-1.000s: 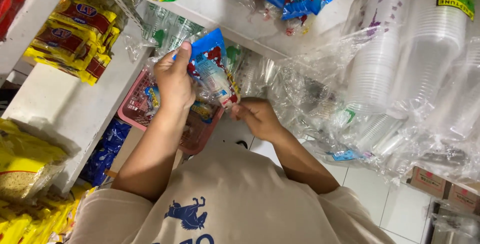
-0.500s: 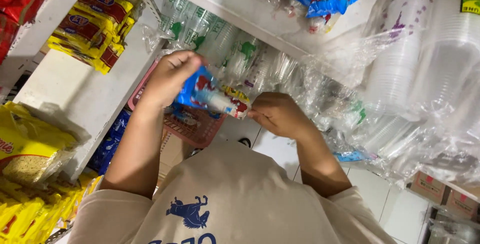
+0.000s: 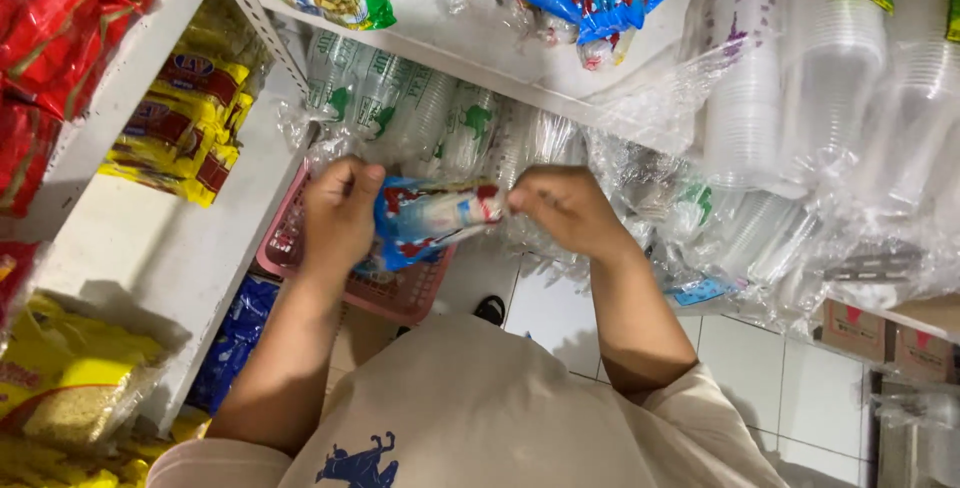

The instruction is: The person picks up blue and white snack packages from a pink basket by hand and arranges them on a shelf next to stacks of plastic cups.

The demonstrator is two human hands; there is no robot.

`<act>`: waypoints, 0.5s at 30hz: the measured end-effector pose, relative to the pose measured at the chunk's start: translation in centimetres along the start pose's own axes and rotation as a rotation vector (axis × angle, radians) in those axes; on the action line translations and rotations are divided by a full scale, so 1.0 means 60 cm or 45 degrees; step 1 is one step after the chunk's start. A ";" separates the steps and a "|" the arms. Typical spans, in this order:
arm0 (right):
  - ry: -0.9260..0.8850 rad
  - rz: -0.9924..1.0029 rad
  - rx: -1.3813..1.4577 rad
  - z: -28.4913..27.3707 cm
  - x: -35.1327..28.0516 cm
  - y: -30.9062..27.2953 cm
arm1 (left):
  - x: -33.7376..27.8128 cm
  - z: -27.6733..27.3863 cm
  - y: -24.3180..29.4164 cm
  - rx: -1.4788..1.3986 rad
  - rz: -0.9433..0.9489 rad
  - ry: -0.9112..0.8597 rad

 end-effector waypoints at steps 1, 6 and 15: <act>0.097 0.150 0.193 -0.001 0.000 0.017 | -0.008 0.010 -0.011 -0.078 -0.009 0.065; 0.350 0.044 1.311 0.072 0.030 0.024 | -0.018 0.045 -0.041 -0.216 0.030 0.244; 0.627 0.154 0.980 -0.033 0.101 0.001 | 0.071 0.119 0.025 -0.382 0.139 -0.188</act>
Point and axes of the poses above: each hand's wrist, its own x-axis towards the middle knuckle, its own z-axis out of the palm, y = z × x, the point moved 6 cm from there along x, towards the middle knuckle, and after that the axes turned 8 degrees about -y, right-handed, at the moved point
